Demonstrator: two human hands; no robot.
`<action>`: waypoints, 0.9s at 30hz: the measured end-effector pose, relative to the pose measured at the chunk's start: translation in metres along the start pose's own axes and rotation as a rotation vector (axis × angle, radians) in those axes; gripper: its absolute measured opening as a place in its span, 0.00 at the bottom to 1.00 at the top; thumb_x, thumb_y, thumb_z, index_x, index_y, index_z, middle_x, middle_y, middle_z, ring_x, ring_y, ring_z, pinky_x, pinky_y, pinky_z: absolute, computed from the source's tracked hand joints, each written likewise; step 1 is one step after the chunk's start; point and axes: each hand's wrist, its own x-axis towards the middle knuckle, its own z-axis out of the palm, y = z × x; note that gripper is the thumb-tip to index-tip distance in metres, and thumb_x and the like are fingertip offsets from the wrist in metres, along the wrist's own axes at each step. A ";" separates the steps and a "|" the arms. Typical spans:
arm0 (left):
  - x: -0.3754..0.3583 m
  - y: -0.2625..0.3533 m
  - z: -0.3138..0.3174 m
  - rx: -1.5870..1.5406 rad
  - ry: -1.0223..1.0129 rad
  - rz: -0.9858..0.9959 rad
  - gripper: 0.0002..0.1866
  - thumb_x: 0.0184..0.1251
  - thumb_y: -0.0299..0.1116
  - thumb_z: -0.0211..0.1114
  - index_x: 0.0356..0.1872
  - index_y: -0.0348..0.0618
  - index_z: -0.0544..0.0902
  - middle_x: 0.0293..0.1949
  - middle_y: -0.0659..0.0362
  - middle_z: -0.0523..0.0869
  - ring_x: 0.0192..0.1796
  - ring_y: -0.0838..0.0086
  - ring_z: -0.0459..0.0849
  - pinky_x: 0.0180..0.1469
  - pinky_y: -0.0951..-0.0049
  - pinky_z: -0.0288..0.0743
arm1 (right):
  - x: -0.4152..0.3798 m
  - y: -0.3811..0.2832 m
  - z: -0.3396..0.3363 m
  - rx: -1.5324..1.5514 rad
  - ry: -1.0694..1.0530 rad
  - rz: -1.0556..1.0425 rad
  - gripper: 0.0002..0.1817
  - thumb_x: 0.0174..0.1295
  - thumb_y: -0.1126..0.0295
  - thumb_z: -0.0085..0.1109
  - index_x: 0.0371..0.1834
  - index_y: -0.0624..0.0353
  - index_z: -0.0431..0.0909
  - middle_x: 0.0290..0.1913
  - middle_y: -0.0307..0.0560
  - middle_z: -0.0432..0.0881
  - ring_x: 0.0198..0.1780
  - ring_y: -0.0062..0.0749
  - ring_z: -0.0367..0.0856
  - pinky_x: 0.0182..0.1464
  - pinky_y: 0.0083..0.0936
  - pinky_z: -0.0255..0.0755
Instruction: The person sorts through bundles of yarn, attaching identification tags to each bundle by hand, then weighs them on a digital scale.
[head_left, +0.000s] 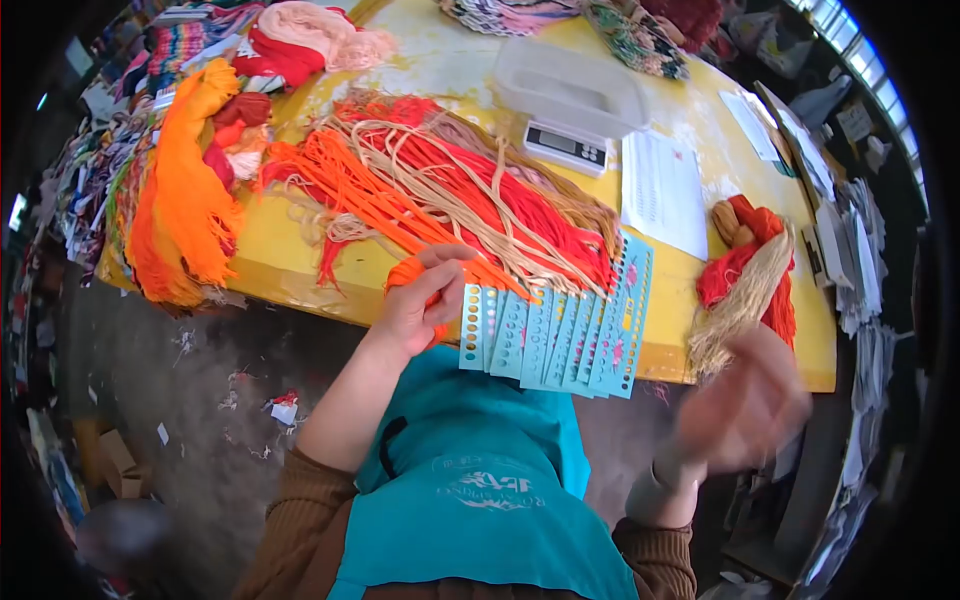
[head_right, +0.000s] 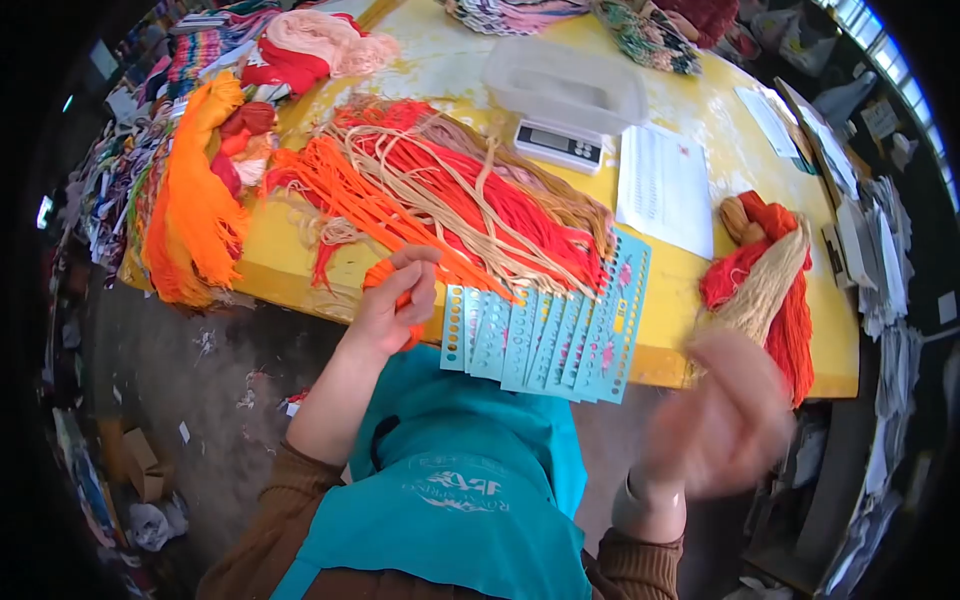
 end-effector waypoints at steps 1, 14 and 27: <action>0.002 -0.002 0.000 0.097 0.045 -0.032 0.11 0.73 0.34 0.57 0.50 0.42 0.79 0.22 0.66 0.71 0.17 0.87 0.59 0.19 0.84 0.50 | -0.009 0.014 0.009 0.004 -0.274 0.304 0.04 0.61 0.81 0.57 0.38 0.68 0.78 0.38 0.49 0.82 0.40 0.32 0.81 0.47 0.27 0.76; 0.032 -0.040 0.033 1.361 0.041 -0.077 0.09 0.67 0.35 0.62 0.40 0.39 0.82 0.36 0.55 0.81 0.40 0.68 0.81 0.45 0.69 0.75 | -0.109 0.110 0.102 -0.088 -0.953 0.156 0.05 0.54 0.70 0.62 0.31 0.58 0.81 0.32 0.50 0.82 0.33 0.47 0.83 0.35 0.39 0.77; 0.054 -0.050 0.038 1.441 0.131 -0.325 0.13 0.66 0.40 0.61 0.38 0.40 0.83 0.30 0.54 0.86 0.34 0.66 0.84 0.40 0.66 0.76 | -0.116 0.120 0.098 0.164 -0.860 0.422 0.04 0.50 0.77 0.63 0.30 0.63 0.80 0.30 0.51 0.83 0.30 0.47 0.82 0.34 0.36 0.77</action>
